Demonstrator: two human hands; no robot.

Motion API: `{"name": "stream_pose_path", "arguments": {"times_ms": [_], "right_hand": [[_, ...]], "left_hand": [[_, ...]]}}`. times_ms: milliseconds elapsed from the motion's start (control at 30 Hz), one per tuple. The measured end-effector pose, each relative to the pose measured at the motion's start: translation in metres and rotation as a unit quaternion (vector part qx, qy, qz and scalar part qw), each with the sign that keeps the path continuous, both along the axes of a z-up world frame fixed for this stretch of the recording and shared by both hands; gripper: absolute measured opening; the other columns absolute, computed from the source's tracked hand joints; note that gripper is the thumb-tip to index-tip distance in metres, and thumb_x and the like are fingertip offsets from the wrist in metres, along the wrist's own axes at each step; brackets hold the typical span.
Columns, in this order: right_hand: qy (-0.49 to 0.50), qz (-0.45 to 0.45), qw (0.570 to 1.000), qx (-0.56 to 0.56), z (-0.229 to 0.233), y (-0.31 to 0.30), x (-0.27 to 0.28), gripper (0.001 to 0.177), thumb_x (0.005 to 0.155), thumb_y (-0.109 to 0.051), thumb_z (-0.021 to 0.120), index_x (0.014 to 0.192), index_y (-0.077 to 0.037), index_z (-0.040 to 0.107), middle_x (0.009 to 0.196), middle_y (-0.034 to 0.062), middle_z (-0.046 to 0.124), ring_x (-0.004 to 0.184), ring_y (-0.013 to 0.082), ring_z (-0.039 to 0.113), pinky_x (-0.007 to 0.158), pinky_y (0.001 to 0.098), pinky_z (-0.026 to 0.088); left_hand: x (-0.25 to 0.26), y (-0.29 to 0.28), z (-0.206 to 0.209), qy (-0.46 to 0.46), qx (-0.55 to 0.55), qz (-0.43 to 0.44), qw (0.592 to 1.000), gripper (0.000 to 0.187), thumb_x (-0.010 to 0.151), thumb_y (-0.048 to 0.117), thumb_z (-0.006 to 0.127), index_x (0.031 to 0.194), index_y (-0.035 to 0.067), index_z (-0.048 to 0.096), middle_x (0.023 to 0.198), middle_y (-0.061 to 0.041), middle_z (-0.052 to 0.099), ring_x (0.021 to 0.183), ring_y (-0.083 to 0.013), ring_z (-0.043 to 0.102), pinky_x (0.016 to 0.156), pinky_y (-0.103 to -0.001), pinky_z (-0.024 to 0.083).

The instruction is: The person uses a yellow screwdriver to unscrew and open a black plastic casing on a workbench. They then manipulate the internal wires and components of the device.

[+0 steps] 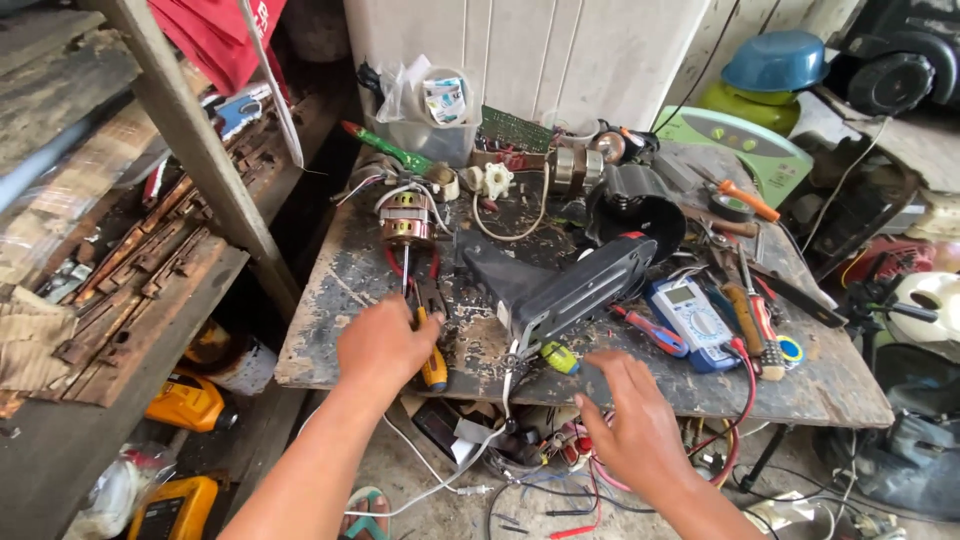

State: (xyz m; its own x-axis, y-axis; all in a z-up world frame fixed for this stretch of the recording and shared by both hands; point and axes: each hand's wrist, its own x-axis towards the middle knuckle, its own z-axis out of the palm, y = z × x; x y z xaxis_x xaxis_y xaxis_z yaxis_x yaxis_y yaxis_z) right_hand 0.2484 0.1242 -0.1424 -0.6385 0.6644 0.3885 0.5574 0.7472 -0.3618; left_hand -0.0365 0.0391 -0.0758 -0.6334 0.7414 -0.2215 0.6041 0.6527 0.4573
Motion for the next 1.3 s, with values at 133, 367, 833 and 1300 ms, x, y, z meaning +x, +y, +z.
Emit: {"name": "stream_pose_path", "arguments": {"times_ms": [133, 367, 833, 1300], "right_hand": [[-0.016, 0.031, 0.999, 0.004, 0.008, -0.013, 0.017, 0.034, 0.092, -0.024, 0.063, 0.123, -0.011, 0.061, 0.129, 0.0077, 0.063, 0.121, 0.0298, 0.059, 0.093, 0.0470, 0.051], [-0.035, 0.031, 0.998, -0.049, 0.024, -0.033, 0.036, 0.033, 0.092, -0.030, 0.064, 0.123, -0.017, 0.067, 0.130, 0.0035, 0.066, 0.123, 0.0278, 0.061, 0.109, 0.0541, 0.039], [0.182, 0.041, 0.903, -0.387, 0.020, -0.061, 0.017, 0.026, 0.091, -0.015, 0.072, 0.115, -0.014, 0.060, 0.096, 0.0014, 0.078, 0.085, 0.0073, 0.069, 0.074, 0.0253, 0.054], [0.207, -0.057, 0.887, -0.409, 0.024, -0.043, 0.009, 0.026, 0.095, -0.018, 0.066, 0.114, -0.006, 0.079, 0.089, 0.0003, 0.071, 0.082, 0.0081, 0.057, 0.071, 0.0273, 0.049]], "left_hand": [[0.000, 0.010, -0.011, -0.036, -0.051, 0.028, 0.998, 0.038, 0.095, 0.048, 0.067, 0.100, 0.009, 0.068, 0.094, -0.007, 0.073, 0.085, -0.0276, 0.071, 0.070, -0.041, 0.054], [0.008, -0.001, 0.007, -0.131, 0.068, 0.048, 0.988, 0.041, 0.095, 0.037, 0.067, 0.071, 0.009, 0.050, 0.068, -0.005, 0.046, 0.060, -0.0180, 0.044, 0.055, -0.037, 0.032], [0.137, -0.027, -0.022, -0.441, 0.198, -0.068, 0.873, 0.009, 0.091, 0.013, 0.076, 0.092, 0.010, 0.068, 0.082, -0.005, 0.077, 0.076, -0.0123, 0.070, 0.068, -0.027, 0.056], [0.125, 0.006, 0.000, -0.492, 0.249, 0.070, 0.832, 0.038, 0.102, 0.023, 0.055, 0.129, 0.007, 0.076, 0.086, -0.007, 0.073, 0.049, -0.0173, 0.068, 0.043, -0.024, 0.029]]}}
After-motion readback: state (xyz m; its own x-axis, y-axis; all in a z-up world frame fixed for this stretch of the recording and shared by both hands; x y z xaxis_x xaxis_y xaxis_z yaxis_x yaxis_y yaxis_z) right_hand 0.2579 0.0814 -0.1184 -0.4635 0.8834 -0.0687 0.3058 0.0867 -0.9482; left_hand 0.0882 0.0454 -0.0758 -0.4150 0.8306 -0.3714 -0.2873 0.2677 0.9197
